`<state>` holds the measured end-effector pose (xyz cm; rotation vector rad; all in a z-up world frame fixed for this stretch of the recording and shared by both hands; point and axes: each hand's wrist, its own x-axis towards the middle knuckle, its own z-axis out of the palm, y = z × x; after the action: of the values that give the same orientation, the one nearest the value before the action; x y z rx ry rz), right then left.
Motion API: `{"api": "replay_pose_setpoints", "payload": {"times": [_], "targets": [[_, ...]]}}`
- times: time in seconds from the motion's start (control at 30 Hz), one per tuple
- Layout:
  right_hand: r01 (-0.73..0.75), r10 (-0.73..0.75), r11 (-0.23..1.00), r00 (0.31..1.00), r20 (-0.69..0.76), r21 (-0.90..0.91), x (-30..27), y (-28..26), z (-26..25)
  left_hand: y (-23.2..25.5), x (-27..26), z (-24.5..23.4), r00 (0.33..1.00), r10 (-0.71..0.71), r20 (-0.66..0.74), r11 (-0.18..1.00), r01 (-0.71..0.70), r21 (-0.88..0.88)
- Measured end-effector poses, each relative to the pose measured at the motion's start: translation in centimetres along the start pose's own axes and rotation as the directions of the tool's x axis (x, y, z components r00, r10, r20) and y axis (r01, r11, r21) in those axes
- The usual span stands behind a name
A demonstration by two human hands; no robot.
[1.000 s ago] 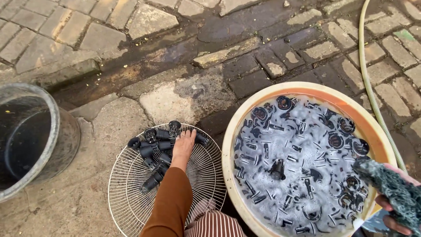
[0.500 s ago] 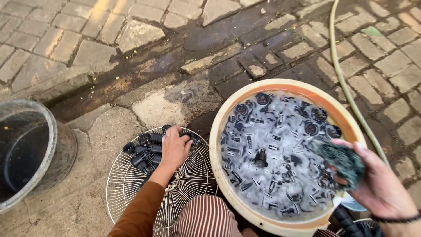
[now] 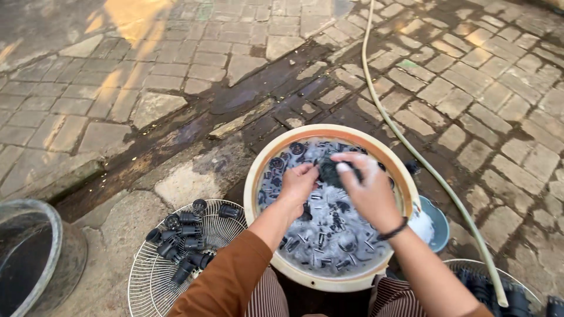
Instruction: Cleaning black plastic components in a bucket of soapy water.
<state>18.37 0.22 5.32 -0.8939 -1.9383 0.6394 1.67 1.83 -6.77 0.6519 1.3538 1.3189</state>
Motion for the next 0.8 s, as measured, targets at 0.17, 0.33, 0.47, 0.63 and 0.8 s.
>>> {"api": "replay_pose_setpoints", "payload": {"times": [0.17, 0.33, 0.47, 0.63, 0.8], "targets": [[0.068, -0.043, 0.848, 0.997, 0.059, -0.525, 0.0, 0.0, -0.1, -1.5, -2.9, 2.8, 0.998, -0.022, 0.066, 0.999, 0.02, 0.031], [-0.038, 0.029, 0.804, 0.999, -0.024, -0.593, 0.1, 2.0, -0.2, 1.2, -6.1, 4.7, 0.986, 0.142, 0.09, 0.954, -0.161, 0.255], [0.247, -0.263, 0.89, 0.965, 0.01, -0.383, -0.8, 3.0, 0.3, -0.8, -4.0, 4.3, 0.991, 0.116, 0.072, 0.987, -0.123, 0.101], [0.158, -0.164, 0.927, 0.986, 0.011, -0.341, -0.7, 7.1, 1.5, 1.4, -5.8, 2.9, 0.949, 0.262, 0.178, 0.916, -0.302, 0.265], [-0.279, 0.269, 0.917, 0.96, -0.075, -0.287, -0.8, 7.9, 2.0, 3.3, -7.1, 2.8, 0.858, 0.424, 0.292, 0.658, -0.513, 0.552]]}}
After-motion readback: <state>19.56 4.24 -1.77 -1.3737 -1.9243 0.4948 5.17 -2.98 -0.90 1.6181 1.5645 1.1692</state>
